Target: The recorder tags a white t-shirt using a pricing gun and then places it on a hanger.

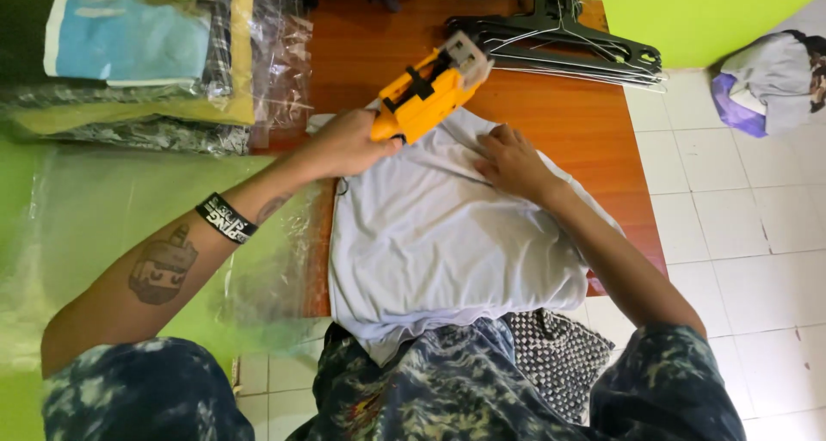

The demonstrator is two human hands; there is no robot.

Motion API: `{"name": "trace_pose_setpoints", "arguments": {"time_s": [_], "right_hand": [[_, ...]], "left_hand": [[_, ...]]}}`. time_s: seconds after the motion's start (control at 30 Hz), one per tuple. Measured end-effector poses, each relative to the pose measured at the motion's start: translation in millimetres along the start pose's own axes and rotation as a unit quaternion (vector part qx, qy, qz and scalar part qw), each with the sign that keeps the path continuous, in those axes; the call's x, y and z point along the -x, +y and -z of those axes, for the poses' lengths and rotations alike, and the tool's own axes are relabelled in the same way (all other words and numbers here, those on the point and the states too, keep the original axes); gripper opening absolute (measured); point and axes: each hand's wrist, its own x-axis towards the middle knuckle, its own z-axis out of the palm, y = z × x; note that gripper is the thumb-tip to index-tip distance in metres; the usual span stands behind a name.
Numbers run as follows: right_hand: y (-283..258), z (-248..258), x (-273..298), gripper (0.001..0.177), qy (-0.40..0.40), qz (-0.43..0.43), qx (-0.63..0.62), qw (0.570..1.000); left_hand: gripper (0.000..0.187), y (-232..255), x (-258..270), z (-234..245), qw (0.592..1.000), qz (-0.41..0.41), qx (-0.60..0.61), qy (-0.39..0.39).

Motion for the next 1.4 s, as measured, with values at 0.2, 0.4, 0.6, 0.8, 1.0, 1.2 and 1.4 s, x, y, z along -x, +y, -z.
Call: {"name": "trace_pose_setpoints", "arguments": {"time_s": [0.2, 0.4, 0.6, 0.8, 1.0, 1.2, 1.4], "right_hand": [[-8, 7, 4, 0.041, -0.056, 0.036, 0.026, 0.997], [16, -5, 8, 0.029, -0.009, 0.083, 0.025, 0.996], [-5, 0, 15, 0.033, -0.103, 0.014, 0.020, 0.994], [-16, 9, 13, 0.057, -0.110, 0.068, -0.053, 0.990], [35, -22, -7, 0.039, -0.057, -0.034, -0.074, 0.995], [37, -43, -16, 0.058, 0.041, -0.026, -0.020, 0.999], [3, -36, -32, 0.139, 0.056, -0.133, -0.046, 0.988]], "left_hand": [[0.036, 2, -3, -6, 0.999, 0.031, 0.017, -0.029], [0.033, 15, 2, -1, 0.994, 0.067, 0.043, -0.078], [0.031, 10, 6, -4, 0.995, 0.062, -0.006, -0.082], [0.030, 16, 10, -4, 0.994, 0.059, 0.010, -0.088], [0.031, 14, 9, -10, 0.994, 0.066, 0.011, -0.085], [0.030, 9, 5, -11, 0.994, 0.074, 0.041, -0.075], [0.034, 0, 0, -17, 0.994, 0.076, 0.030, -0.070]]}}
